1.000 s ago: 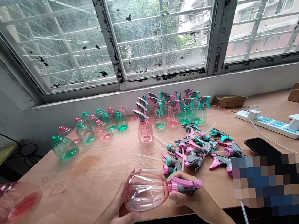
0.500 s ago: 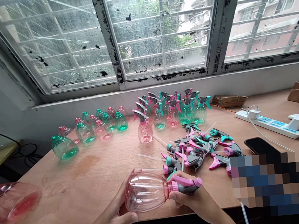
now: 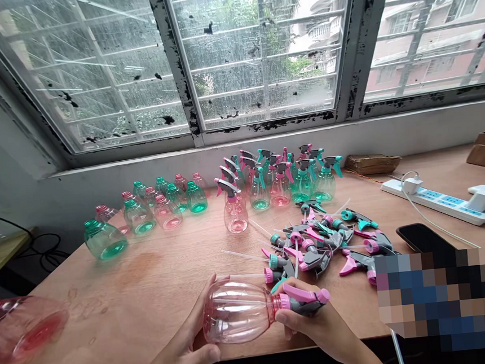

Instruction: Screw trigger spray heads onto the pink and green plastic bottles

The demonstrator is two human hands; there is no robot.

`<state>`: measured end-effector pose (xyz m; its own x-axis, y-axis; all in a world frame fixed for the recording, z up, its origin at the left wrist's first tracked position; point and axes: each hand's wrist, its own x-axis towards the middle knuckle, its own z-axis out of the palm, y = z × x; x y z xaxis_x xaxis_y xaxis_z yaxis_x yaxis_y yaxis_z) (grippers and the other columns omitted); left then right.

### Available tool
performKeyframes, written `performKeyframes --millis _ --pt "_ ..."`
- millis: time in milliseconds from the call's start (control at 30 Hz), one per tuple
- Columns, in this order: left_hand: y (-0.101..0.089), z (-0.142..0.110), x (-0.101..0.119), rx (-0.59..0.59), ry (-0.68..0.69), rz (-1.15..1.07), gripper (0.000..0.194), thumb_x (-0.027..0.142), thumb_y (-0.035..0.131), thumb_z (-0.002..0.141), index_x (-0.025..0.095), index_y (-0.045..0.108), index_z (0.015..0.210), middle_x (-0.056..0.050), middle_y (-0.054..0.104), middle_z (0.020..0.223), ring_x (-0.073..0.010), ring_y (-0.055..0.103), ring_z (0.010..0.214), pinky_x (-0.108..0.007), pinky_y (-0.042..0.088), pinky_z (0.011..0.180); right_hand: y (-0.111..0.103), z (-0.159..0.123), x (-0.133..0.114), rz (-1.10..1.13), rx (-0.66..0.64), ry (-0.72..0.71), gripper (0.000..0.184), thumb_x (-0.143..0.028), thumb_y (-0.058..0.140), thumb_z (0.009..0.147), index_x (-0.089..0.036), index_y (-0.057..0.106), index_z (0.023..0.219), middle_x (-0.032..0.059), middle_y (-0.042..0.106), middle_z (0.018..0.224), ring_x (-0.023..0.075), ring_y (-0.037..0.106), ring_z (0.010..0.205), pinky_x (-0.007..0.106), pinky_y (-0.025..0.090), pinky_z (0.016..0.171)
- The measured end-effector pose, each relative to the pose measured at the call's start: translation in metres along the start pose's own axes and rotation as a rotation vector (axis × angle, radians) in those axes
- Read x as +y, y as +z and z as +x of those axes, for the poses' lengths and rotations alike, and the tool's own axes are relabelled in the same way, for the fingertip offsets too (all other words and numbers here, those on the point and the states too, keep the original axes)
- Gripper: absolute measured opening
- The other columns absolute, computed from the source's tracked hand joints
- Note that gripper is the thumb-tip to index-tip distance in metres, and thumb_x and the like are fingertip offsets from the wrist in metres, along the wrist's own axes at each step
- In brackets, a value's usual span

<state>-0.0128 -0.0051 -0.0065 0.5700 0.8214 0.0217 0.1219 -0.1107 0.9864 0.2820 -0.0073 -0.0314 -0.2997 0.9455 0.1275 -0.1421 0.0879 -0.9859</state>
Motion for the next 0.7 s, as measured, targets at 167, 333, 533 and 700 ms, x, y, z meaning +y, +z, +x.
performKeyframes --millis 167,333,533,700 --pt "-0.0018 0.0013 -0.0031 -0.022 0.011 0.057 0.092 0.039 0.073 0.091 0.046 0.009 0.158 -0.001 0.014 0.171 -0.0314 0.016 0.156 -0.053 0.013 0.127 -0.0008 0.0004 0.0001 -0.014 0.002 -0.007 0.029 -0.043 0.074 0.088 -0.02 0.063 0.102 -0.0032 0.069 0.059 0.0142 0.058 0.054 0.025 0.045 0.058" --pt "-0.0003 0.002 -0.0038 0.004 0.008 0.055 0.095 0.04 0.074 0.09 0.051 0.007 0.156 0.001 0.016 0.17 -0.03 0.02 0.155 -0.051 0.015 0.127 -0.0009 0.0008 -0.0004 -0.033 -0.013 0.0 0.029 -0.043 0.074 0.088 -0.02 0.064 0.101 -0.0029 0.069 0.06 0.0148 0.059 0.054 0.026 0.044 0.057" --pt "-0.0015 0.0005 -0.0005 -0.007 0.014 -0.011 0.087 0.061 0.061 0.091 0.042 0.011 0.159 -0.001 0.014 0.171 -0.0312 0.009 0.157 -0.051 0.012 0.127 0.0004 0.0 -0.0024 -0.058 0.004 0.011 0.031 -0.045 0.075 0.086 -0.021 0.063 0.101 -0.0029 0.068 0.06 0.0164 0.06 0.055 0.027 0.045 0.058" --pt "-0.0025 0.0005 -0.0036 -0.001 -0.003 0.079 0.093 0.046 0.073 0.089 0.043 0.011 0.159 -0.002 0.015 0.171 -0.0322 0.015 0.156 -0.052 0.011 0.128 -0.001 -0.0005 -0.0022 -0.063 0.02 0.005 0.03 -0.047 0.072 0.088 -0.021 0.063 0.101 -0.0028 0.067 0.06 0.0174 0.059 0.055 0.029 0.044 0.058"
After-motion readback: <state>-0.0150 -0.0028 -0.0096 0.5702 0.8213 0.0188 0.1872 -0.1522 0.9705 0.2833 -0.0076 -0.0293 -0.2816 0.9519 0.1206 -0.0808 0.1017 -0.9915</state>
